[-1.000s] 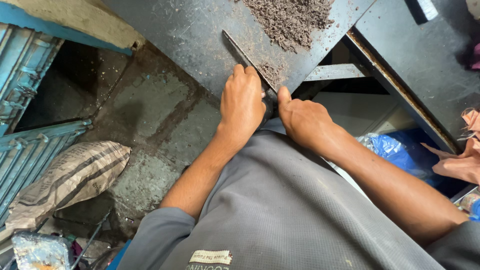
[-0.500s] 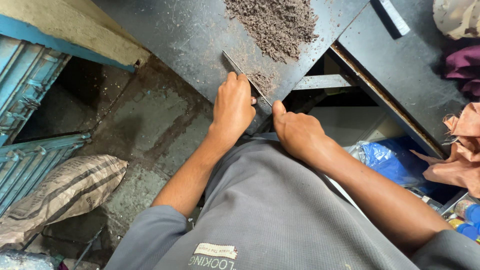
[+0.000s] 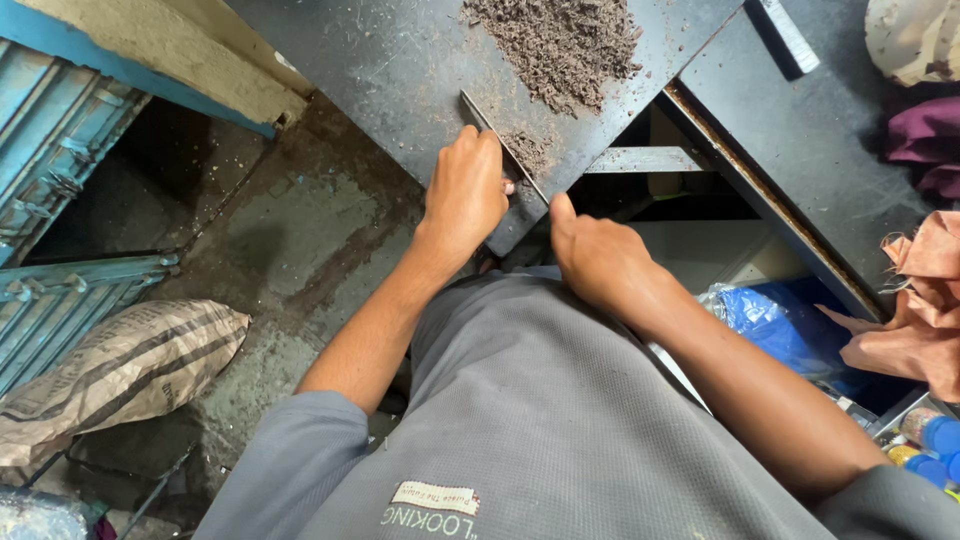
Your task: The person files a small metal block on a metal workbench using a metal file. They repeatedly rub the file back and forth across the block's surface, generating metal shavings that accumulate on the table.
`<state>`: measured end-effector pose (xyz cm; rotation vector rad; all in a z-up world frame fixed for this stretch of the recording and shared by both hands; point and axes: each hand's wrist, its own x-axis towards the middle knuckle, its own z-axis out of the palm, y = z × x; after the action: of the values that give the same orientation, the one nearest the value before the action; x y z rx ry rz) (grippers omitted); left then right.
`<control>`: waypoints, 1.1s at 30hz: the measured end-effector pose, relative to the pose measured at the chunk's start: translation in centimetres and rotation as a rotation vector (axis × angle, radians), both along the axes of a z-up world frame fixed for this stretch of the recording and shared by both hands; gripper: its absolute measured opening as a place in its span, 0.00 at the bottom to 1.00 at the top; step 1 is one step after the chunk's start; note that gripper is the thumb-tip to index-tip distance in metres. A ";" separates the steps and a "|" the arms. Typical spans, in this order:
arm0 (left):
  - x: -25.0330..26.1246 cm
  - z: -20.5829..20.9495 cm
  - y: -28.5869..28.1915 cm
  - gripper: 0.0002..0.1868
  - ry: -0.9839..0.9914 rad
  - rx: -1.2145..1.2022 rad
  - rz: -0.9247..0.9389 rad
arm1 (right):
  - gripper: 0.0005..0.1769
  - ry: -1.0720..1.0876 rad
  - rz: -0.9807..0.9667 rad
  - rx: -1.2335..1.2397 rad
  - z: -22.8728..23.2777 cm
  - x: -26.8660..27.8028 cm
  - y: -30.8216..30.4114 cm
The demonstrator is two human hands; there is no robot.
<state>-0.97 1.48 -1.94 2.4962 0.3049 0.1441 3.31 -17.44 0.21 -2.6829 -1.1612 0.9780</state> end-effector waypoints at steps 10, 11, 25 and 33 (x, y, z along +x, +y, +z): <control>0.1 0.4 0.1 0.17 -0.035 0.020 -0.009 | 0.12 -0.009 0.004 0.022 0.6 0.6 0.6; 0.1 0.3 0.0 0.17 -0.044 0.017 -0.011 | 0.12 -0.020 0.005 0.035 0.3 0.7 0.9; 0.2 0.6 -0.4 0.14 0.034 0.039 0.028 | 0.11 -0.003 0.009 0.030 -0.5 1.6 2.6; 0.3 0.7 -0.5 0.14 0.044 0.029 0.022 | 0.09 -0.015 0.014 0.046 -0.1 0.5 1.8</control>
<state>-0.68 0.98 -1.29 2.5285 0.3510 0.1032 3.82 -15.64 0.13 -2.6551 -1.1921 0.9230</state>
